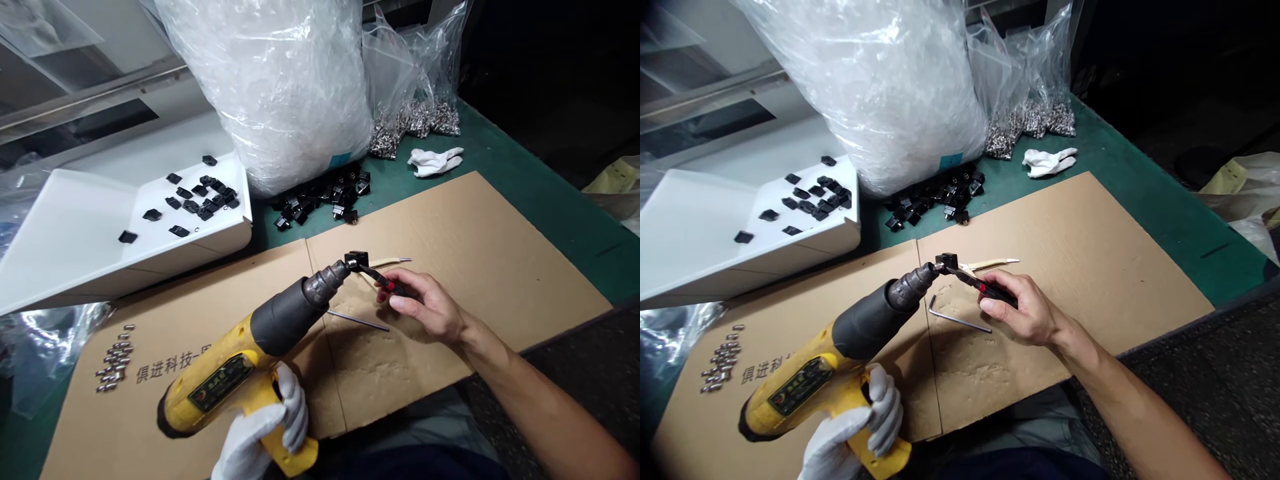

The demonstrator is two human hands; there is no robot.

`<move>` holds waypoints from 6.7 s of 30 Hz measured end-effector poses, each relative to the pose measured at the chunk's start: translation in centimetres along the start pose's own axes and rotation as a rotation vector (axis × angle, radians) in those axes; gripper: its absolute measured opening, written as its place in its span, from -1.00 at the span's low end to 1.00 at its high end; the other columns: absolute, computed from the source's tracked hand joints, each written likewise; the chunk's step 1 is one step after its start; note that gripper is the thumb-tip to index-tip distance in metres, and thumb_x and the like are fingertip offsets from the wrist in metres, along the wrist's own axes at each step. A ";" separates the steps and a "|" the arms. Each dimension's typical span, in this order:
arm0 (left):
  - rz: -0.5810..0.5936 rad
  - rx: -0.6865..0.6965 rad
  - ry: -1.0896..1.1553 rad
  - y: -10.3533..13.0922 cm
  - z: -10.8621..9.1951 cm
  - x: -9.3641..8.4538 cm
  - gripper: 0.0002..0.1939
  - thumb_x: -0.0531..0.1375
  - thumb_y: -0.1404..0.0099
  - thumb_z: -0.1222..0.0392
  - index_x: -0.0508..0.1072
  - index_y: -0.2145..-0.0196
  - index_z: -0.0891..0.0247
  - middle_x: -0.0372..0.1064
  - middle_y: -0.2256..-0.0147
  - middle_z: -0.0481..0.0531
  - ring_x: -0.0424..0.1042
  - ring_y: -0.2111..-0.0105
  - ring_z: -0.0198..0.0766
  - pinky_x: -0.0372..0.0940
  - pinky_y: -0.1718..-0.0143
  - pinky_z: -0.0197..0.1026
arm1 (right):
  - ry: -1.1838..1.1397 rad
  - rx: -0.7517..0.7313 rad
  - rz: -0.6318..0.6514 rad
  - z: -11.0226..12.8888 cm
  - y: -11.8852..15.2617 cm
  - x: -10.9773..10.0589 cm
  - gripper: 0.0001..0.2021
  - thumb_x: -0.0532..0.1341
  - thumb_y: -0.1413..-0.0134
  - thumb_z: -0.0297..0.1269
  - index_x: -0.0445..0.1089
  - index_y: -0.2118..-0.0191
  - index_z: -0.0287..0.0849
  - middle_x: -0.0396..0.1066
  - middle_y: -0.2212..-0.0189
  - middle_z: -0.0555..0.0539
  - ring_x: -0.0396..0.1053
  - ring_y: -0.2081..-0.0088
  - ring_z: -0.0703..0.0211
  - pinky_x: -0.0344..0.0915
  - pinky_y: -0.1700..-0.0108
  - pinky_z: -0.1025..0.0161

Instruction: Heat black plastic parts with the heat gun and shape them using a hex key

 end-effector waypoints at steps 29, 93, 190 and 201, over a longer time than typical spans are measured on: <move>-0.062 -0.015 0.007 -0.2 -0.3 0.9 -0.84 0.26 -0.28 0.17 0.40 0.21 0.23 0.21 0.48 -0.09 0.22 0.61 -0.43 0.22 0.58 -0.35 | -0.021 0.001 0.009 -0.3 0.1 0.0 -0.64 0.22 -0.32 -0.06 0.39 -0.10 -0.14 0.48 0.20 -0.11 0.45 0.20 0.04 0.42 0.18 0.15; -0.013 -0.021 0.014 -0.1 -0.3 0.7 -0.88 0.19 -0.31 0.18 0.36 0.21 0.22 0.13 0.48 -0.09 0.18 0.59 -0.40 0.18 0.57 -0.35 | 0.035 -0.023 0.018 0.1 -0.2 -0.3 -0.70 0.24 -0.28 -0.07 0.42 0.03 -0.18 0.44 0.22 -0.08 0.37 0.29 0.15 0.34 0.24 0.25; 0.037 -0.012 0.039 -0.5 -0.4 1.2 -0.87 0.20 -0.28 0.18 0.35 0.22 0.21 0.05 0.51 -0.14 0.09 0.62 -0.44 0.13 0.61 -0.38 | -0.089 0.017 0.066 -0.4 0.1 -0.5 -0.65 0.26 -0.27 -0.07 0.45 -0.02 -0.21 0.50 0.22 -0.12 0.43 0.26 0.10 0.39 0.24 0.22; 0.012 0.000 0.028 0.0 -0.1 0.7 -0.85 0.22 -0.27 0.19 0.37 0.21 0.22 0.15 0.49 -0.11 0.16 0.61 -0.43 0.20 0.59 -0.37 | -0.234 0.107 0.145 -0.2 0.6 -1.2 -0.61 0.24 -0.31 -0.06 0.45 -0.05 -0.27 0.54 0.16 -0.23 0.43 0.26 0.09 0.39 0.22 0.18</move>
Point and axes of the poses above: each hand's wrist, its own y-axis away from the middle knuckle, its own x-axis out of the palm, z = x × y, the point moved 2 cm from there along -y, towards the middle knuckle
